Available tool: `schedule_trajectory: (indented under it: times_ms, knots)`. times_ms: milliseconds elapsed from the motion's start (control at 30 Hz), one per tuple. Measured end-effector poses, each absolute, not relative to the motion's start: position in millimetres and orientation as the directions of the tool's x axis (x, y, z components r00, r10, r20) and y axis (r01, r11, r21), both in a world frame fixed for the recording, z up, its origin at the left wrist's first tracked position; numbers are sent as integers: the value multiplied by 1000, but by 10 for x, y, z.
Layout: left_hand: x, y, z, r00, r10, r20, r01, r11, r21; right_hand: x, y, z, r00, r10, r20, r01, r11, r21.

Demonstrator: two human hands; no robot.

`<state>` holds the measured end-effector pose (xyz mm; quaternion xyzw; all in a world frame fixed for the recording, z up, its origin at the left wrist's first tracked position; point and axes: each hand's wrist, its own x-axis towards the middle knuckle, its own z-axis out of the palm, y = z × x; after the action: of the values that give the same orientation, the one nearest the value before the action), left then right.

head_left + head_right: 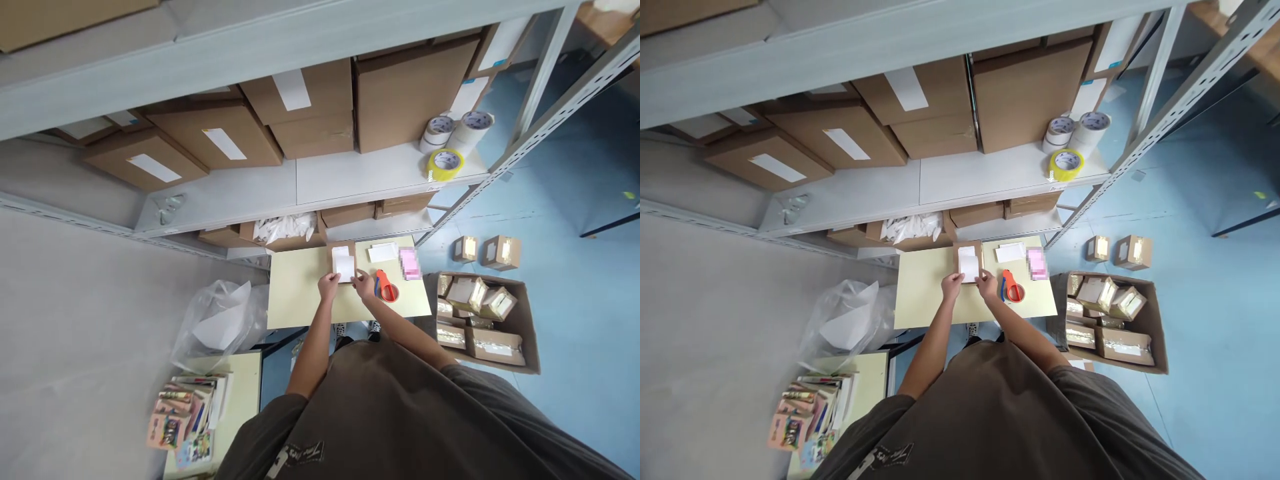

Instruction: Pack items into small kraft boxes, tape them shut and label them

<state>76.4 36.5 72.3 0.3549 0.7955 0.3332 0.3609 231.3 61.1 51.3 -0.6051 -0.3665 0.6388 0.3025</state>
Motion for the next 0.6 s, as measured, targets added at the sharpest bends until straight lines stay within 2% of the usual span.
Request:
schedule_trajectory:
  times_ms: [100, 333, 433, 533, 600]
  knots:
    - [798, 445, 669, -489, 791, -369, 412, 582, 701, 2292, 670, 472, 101, 832, -546, 241, -553, -798]
    - [837, 538, 504, -468, 784, -409, 543, 620, 567, 2283, 685, 318, 136, 826, -547, 342, -557, -757]
    - [848, 588, 496, -441, 784, -436, 653, 614, 443, 2284, 683, 232, 151, 820, -553, 357, -567, -743]
    - [808, 638, 534, -436, 764, -476, 733, 608, 305, 2288, 667, 210, 174, 822, -543, 467, -554, -689]
    - [740, 658, 562, -421, 769, -482, 760, 589, 276, 2290, 650, 231, 178, 834, -522, 560, -523, -643]
